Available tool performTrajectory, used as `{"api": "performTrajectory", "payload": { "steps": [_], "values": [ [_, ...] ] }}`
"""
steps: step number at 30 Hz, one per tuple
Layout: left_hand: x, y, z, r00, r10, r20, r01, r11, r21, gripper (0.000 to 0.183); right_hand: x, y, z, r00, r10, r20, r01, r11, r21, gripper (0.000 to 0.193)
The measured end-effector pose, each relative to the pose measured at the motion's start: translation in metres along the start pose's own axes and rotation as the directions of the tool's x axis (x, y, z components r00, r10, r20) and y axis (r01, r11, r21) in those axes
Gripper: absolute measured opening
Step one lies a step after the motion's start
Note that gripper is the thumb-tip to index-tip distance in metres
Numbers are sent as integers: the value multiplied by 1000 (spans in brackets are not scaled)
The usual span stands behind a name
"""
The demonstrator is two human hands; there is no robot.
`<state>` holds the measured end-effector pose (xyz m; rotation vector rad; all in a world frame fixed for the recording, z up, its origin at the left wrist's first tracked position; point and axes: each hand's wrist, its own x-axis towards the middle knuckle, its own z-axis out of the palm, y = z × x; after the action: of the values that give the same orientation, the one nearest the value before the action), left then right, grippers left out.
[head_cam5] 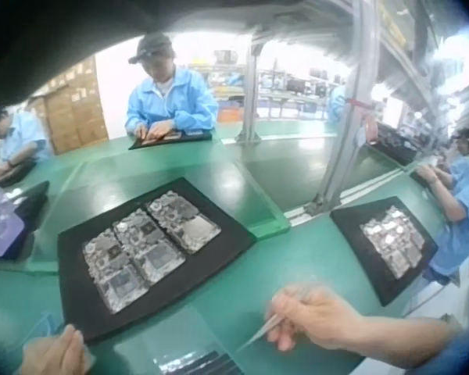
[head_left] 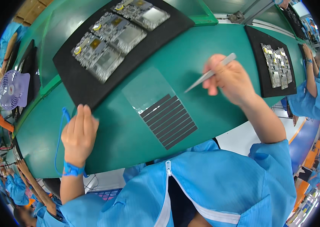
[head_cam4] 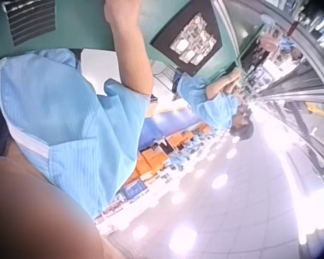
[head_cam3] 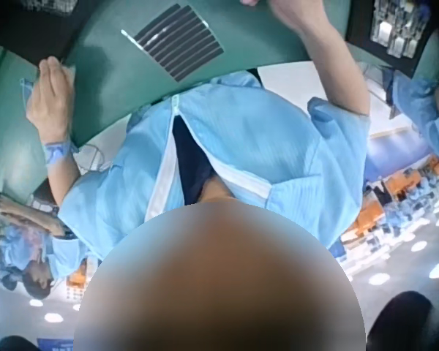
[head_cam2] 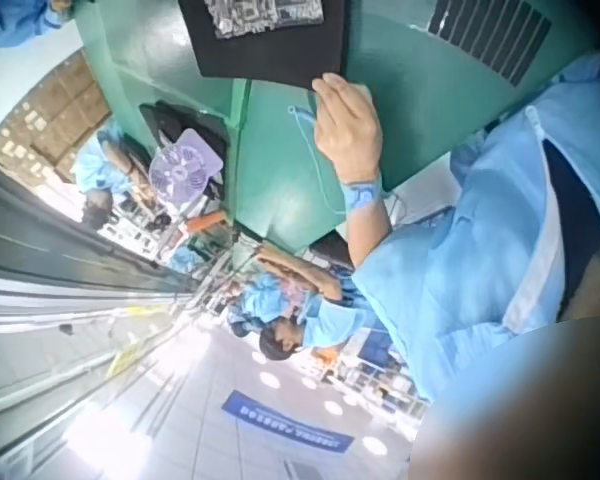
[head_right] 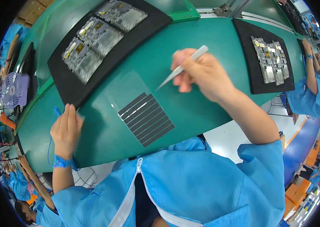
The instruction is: The person uses tweezers to pick small rectangular components from a sheet and places them onto circuit boards. They repeat this process for multiple boards, moving the sheet and boards as needed to access different positions.
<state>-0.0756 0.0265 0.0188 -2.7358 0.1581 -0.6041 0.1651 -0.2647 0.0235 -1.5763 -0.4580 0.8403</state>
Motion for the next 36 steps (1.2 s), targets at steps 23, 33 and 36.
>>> {"api": "performTrajectory", "payload": {
  "steps": [23, 33, 36],
  "values": [
    [68, 90, 20, 982, 187, 35, -125, 769, -627, 45, 5, 21, 41, 999, 4, -48, -4, 1000, -1, 21],
    [65, 90, 28, 983, 180, -45, -169, 766, -620, 46, 7, 16, 37, 998, 65, -9, -65, 998, -5, 22],
    [66, 89, 28, 982, 180, -50, -172, 764, -622, 46, 9, 19, 36, 999, 49, 8, -50, 998, 29, 22]
  ]
}}
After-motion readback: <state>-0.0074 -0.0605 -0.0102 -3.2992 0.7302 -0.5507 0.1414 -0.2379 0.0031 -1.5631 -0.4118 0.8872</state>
